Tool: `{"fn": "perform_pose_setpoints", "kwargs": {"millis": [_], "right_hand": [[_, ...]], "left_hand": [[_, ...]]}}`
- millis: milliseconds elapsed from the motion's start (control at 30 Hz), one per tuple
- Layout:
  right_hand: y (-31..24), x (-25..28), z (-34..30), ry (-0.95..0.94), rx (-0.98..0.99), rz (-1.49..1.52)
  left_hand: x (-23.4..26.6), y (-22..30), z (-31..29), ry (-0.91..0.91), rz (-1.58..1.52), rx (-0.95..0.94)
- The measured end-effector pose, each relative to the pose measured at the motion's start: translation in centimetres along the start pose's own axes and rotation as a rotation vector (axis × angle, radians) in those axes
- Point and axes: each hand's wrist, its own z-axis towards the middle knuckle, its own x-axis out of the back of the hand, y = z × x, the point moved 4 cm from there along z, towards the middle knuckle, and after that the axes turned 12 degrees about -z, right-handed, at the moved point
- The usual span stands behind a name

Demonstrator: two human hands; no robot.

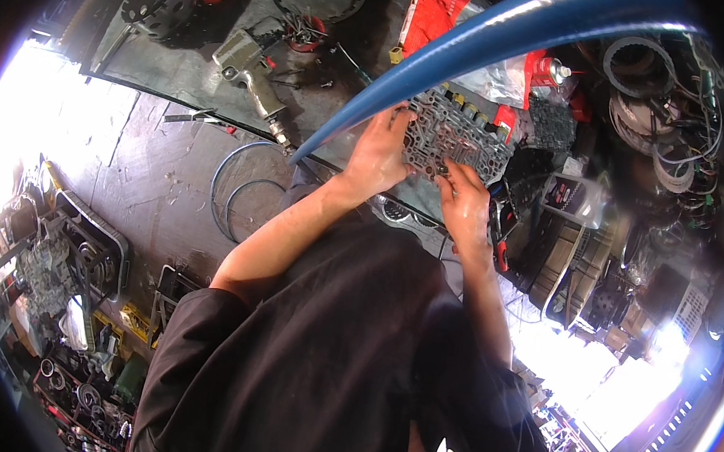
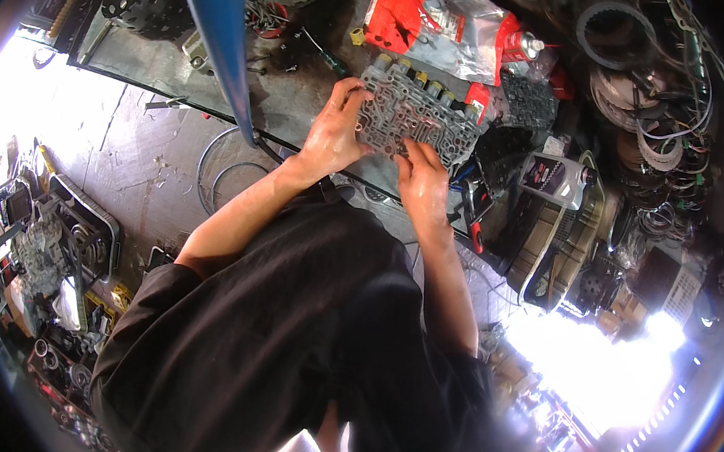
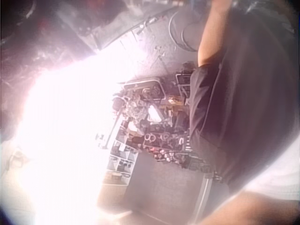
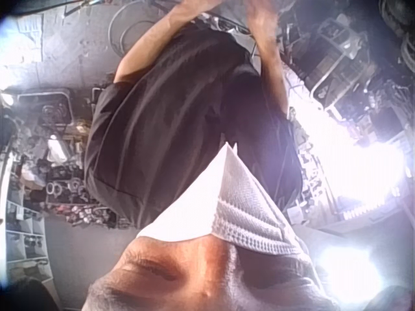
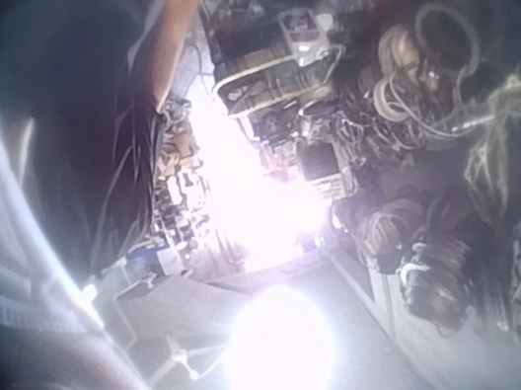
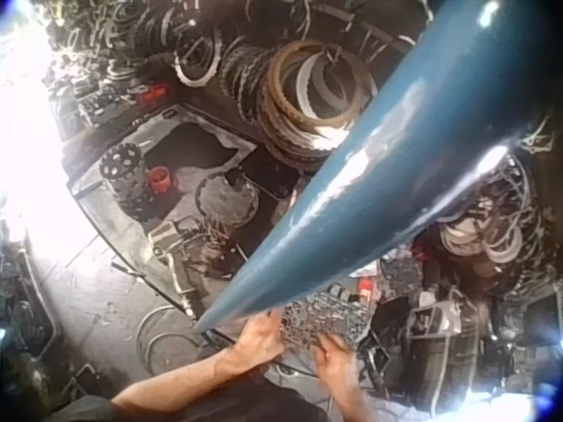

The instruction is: The person places small metal rings into a transmission valve body, then wipes the surface with a cloth. They continue inserting additional rings into the valve body and inspect the assembly by turning it over.

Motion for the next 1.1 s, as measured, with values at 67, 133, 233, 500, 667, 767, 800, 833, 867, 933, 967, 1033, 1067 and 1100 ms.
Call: {"fn": "perform_pose_setpoints", "kwargs": {"millis": [67, 133, 233, 500, 667, 767, 800, 833, 867, 933, 967, 1033, 1067, 1100], "right_hand": [[0.5, 0.0, -0.2, -0.076, -0.149, 0.106], [0.4, 0.2, -0.1, -0.041, -0.084, 0.069], [0.5, 0.1, 0.0, -0.038, -0.053, 0.076], [0.5, 0.0, 0.7, -0.019, 0.081, -0.078], [0.3, 0.3, 0.9, -0.026, 0.11, -0.088], [0.0, 0.3, 0.7, -0.026, 0.114, -0.136], [0.0, 0.1, 0.6, -0.044, 0.093, -0.167], [0.0, -0.1, 0.6, -0.054, 0.077, -0.197], [0.0, -0.3, 0.5, -0.058, 0.067, -0.224], [0.3, -0.7, 0.4, -0.05, 0.041, -0.212], [0.4, -0.8, 0.4, -0.026, 0.055, -0.197], [1.5, -1.4, 0.6, -0.08, -0.117, 0.015], [2.1, -1.6, 0.6, -0.105, -0.207, 0.115], [2.3, -1.8, 0.5, -0.106, -0.233, 0.161]], "left_hand": [[0.1, 0.4, 0.0, 0.004, 0.038, -0.051], [0.2, 0.5, 0.1, 0.011, 0.054, -0.085], [0.2, 0.5, 0.1, 0.002, 0.055, -0.083], [0.1, 0.6, 0.1, 0.006, 0.053, -0.076], [0.0, 0.5, 0.1, 0.005, 0.064, -0.087], [-0.1, 0.4, 0.1, 0.016, 0.075, -0.089], [-0.2, 0.4, 0.1, 0.021, 0.077, -0.082], [-0.2, 0.3, 0.1, 0.013, 0.073, -0.064], [-0.3, 0.3, 0.0, 0.007, 0.066, -0.04], [-0.3, 0.3, 0.0, 0.01, 0.075, -0.04], [-0.3, 0.4, 0.0, 0.021, 0.092, -0.065], [-0.2, 0.3, 0.0, 0.025, 0.105, -0.083], [-0.2, 0.3, 0.0, 0.017, 0.101, -0.079], [-0.2, 0.2, 0.0, 0.018, 0.094, -0.082]]}}
